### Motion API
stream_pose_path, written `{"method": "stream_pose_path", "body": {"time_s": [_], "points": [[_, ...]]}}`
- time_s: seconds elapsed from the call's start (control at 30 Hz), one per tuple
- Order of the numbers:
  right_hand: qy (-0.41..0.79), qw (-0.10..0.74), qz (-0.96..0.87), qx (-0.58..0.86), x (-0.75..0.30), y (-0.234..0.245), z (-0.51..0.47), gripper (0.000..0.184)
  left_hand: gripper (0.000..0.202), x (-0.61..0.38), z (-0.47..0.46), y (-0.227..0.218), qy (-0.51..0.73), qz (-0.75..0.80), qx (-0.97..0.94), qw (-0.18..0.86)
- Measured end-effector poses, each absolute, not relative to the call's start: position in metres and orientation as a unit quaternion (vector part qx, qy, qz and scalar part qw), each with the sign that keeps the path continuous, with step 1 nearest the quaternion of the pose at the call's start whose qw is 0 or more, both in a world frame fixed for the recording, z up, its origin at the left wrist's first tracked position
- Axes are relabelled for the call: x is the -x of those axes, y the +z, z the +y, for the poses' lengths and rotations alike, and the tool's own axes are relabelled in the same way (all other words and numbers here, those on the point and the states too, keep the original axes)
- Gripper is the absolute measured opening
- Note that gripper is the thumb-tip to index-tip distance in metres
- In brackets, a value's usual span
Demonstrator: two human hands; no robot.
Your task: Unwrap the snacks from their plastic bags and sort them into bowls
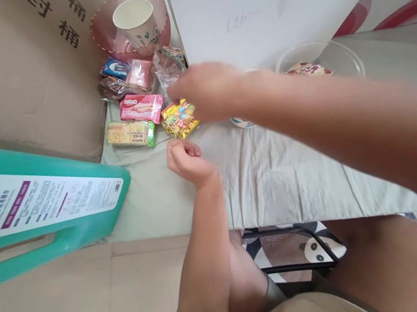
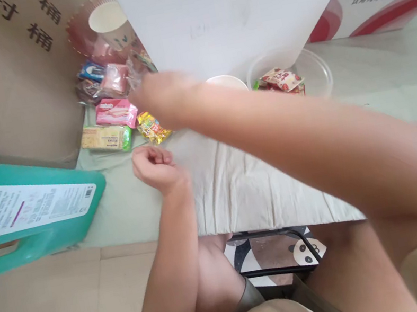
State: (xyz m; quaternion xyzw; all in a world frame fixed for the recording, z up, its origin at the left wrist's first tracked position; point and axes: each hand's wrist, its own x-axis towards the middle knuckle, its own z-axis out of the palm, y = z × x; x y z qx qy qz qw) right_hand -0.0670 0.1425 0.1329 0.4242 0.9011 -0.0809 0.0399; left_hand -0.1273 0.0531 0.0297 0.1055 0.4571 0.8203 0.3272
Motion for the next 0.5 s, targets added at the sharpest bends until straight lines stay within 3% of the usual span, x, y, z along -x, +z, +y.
{"method": "stream_pose_path", "body": {"time_s": [0.07,0.23,0.5], "points": [[-0.085,0.038,0.915,-0.393,0.084,0.105,0.140,0.056,0.023,0.128,0.049,0.029,0.835,0.463,-0.161,0.250],[-0.034,-0.024,0.939,-0.342,0.091,0.038,0.160,0.047,0.023,0.131,0.043,0.028,0.821,0.470,-0.231,0.227],[-0.024,-0.020,0.932,-0.362,0.076,0.063,0.143,0.029,0.025,0.153,0.053,0.029,0.835,0.476,-0.165,0.219]]}}
